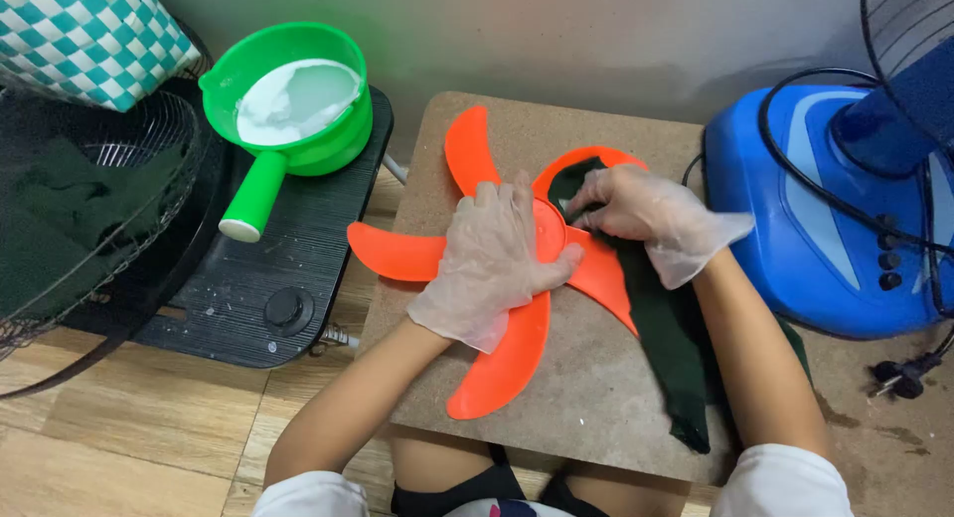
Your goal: Cleaning a plastic fan blade assembly using a cloth and cleaning solution
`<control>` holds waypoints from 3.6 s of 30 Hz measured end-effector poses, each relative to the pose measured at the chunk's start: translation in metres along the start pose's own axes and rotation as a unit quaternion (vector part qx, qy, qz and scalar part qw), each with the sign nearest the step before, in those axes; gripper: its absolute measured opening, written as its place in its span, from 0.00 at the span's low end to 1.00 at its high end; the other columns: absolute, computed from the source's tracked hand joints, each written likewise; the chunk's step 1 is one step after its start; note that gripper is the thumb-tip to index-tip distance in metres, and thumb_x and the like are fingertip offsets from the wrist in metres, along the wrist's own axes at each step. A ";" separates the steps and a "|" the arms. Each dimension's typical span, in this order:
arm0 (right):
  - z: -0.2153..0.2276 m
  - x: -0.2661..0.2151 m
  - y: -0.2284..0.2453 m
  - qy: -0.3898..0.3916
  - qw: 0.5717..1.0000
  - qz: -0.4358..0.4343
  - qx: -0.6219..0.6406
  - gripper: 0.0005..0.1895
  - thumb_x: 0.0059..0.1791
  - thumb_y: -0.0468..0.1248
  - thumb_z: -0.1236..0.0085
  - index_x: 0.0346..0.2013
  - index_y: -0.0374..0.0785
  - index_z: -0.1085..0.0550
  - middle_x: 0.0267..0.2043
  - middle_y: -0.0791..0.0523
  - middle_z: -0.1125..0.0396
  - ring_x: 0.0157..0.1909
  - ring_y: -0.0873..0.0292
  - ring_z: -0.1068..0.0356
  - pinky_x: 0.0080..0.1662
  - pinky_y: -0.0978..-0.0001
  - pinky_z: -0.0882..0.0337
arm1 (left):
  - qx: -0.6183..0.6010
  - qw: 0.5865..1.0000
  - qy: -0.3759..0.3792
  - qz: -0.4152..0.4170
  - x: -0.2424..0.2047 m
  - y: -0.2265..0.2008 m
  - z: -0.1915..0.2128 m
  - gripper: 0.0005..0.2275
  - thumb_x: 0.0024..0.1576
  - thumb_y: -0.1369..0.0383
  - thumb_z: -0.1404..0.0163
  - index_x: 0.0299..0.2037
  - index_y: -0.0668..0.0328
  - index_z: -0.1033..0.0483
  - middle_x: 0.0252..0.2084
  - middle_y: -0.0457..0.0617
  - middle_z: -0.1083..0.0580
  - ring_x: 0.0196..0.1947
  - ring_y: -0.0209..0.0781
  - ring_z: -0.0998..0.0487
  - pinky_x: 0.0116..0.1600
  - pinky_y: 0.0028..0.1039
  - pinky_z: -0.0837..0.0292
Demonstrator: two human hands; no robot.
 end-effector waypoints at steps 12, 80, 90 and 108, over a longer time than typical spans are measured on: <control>-0.007 0.003 0.027 -0.242 0.965 0.079 -0.068 0.11 0.45 0.41 0.39 0.42 0.49 0.22 0.43 0.59 0.30 0.51 0.50 0.30 0.50 0.59 0.29 | 0.023 0.985 -0.172 -0.015 -0.001 -0.009 -0.010 0.40 0.45 0.34 0.65 0.49 0.68 0.31 0.31 0.57 0.34 0.34 0.51 0.35 0.32 0.37 0.41; 0.067 -0.224 -0.115 -0.459 0.885 -0.037 0.070 0.08 0.64 0.22 0.51 0.58 0.21 0.32 0.44 0.45 0.38 0.38 0.51 0.39 0.44 0.63 0.37 | -0.149 0.979 -0.029 -0.135 -0.023 0.047 0.051 0.47 0.43 0.34 0.50 0.67 0.61 0.40 0.31 0.55 0.26 0.31 0.52 0.28 0.50 0.38 0.43; 0.061 -0.225 -0.087 -0.510 0.860 -0.024 0.000 0.09 0.68 0.20 0.47 0.63 0.19 0.31 0.46 0.44 0.37 0.40 0.52 0.38 0.47 0.64 0.35 | -0.143 0.987 -0.064 -0.048 -0.035 0.034 0.052 0.43 0.51 0.33 0.66 0.59 0.69 0.30 0.24 0.56 0.23 0.17 0.58 0.26 0.23 0.38 0.35; 0.015 0.025 -0.026 -0.492 0.870 -0.025 -0.021 0.13 0.45 0.43 0.33 0.43 0.50 0.23 0.43 0.54 0.36 0.48 0.45 0.33 0.47 0.53 0.31 | -0.049 0.997 0.038 -0.051 -0.015 0.034 0.029 0.44 0.47 0.29 0.66 0.67 0.51 0.40 0.30 0.47 0.24 0.35 0.46 0.22 0.39 0.36 0.29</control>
Point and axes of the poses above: each hand's wrist, its own x-axis towards the middle knuckle, its own z-axis out of the back of the hand, y = z × x, the point moved 3 cm from there along x, towards the middle knuckle
